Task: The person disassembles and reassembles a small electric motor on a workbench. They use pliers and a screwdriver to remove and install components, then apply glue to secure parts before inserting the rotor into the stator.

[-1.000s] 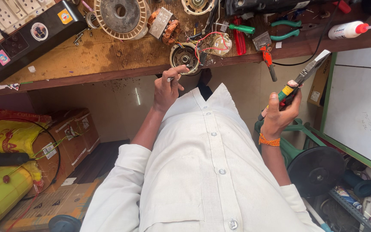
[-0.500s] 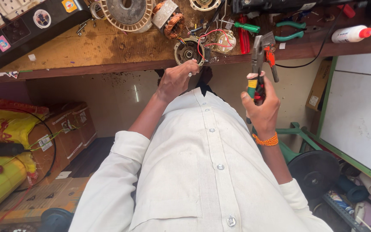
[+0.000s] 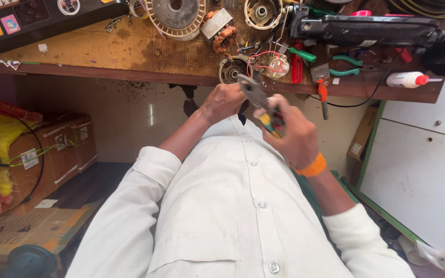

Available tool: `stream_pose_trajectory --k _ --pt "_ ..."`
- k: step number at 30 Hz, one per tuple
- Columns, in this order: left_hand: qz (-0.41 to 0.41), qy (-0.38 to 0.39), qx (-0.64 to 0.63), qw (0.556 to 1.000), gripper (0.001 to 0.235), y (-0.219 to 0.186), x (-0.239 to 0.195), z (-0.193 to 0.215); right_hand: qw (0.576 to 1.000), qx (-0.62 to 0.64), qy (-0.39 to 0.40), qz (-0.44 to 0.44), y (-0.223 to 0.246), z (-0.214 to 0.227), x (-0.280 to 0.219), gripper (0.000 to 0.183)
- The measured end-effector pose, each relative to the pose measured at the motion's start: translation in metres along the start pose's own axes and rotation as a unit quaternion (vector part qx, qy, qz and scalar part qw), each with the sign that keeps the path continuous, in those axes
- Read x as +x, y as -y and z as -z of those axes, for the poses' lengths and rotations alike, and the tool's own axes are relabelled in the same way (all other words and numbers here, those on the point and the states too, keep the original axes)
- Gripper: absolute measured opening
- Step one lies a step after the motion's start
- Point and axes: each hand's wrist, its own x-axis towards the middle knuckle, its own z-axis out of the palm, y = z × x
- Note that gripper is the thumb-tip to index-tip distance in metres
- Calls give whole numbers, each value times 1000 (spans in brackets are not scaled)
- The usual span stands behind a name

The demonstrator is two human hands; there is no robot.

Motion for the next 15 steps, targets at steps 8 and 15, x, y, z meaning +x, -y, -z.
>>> stream_pose_trajectory --k 8,15 --pt "22 -29 -36 999 33 5 -1 0 982 132 -93 101 2 5 -2 73" --pt "122 -71 -56 988 23 -3 3 11 996 63 -41 -57 -24 14 -14 68"
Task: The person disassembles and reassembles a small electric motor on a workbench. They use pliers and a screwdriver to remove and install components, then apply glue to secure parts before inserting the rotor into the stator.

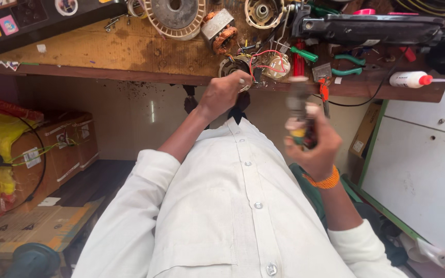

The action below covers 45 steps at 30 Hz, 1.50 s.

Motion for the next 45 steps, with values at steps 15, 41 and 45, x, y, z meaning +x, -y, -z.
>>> stream_pose_trajectory --k 15,41,45 --pt "200 -120 -317 919 19 -12 -44 35 929 -66 -139 -337 -109 32 -30 49" --pt "516 -138 -575 620 34 35 -75 15 953 176 235 -77 -9 -65 42 55" --pt "513 -139 -608 590 37 29 -59 0 958 73 227 161 21 -75 61 39"
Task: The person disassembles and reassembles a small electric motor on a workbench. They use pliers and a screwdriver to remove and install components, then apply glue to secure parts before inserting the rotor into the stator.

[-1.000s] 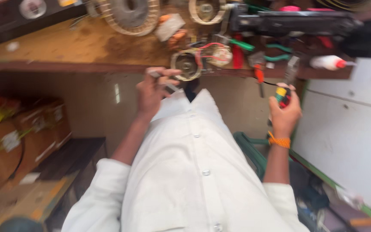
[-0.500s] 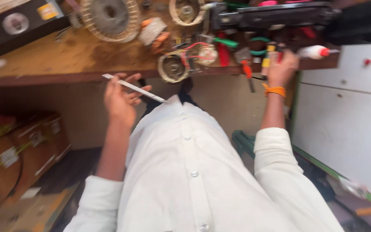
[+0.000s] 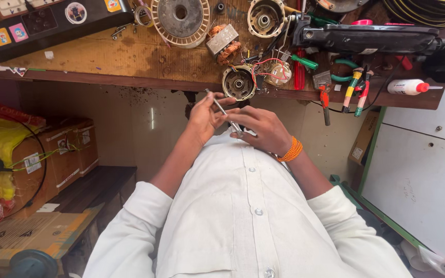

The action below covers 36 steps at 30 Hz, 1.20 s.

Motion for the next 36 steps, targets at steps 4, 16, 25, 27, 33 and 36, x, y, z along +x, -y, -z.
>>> stream_pose_trajectory --k 4,16,25,27,33,36 --pt "-3 31 140 990 39 5 3 -11 994 -13 -105 4 -14 -1 -17 20" --pt "-108 -100 342 928 28 -6 15 15 810 150 -470 -316 -60 53 -93 29" --pt "-192 -77 357 911 27 9 52 -9 924 -157 -297 -185 11 45 -22 25" --pt "-222 -72 352 906 24 11 53 -5 923 -82 -302 -226 15 39 -17 29" --pt "-261 -68 308 912 21 15 54 6 953 -119 -232 -152 -20 1 5 30" --pt "-264 -61 292 917 21 15 58 7 957 -119 -219 -147 -28 -6 5 25"
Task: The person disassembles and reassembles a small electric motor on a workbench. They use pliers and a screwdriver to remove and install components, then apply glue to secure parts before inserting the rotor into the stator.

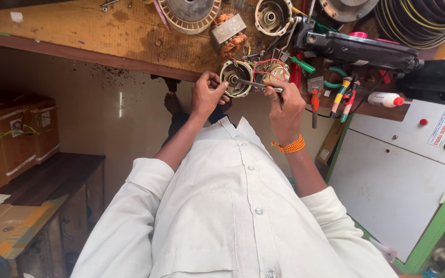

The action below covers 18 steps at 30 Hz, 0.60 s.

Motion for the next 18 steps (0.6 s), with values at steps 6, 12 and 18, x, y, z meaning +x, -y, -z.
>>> stream_pose_trajectory --k 6,12,18 --pt "-21 10 -11 1000 21 6 0 9 999 -16 27 19 6 0 8 11" --pt "-21 -2 44 999 19 2 4 6 989 -62 127 50 21 -5 50 11" --pt "-116 -105 327 932 28 -11 2 -3 968 -141 177 107 40 -12 69 15"
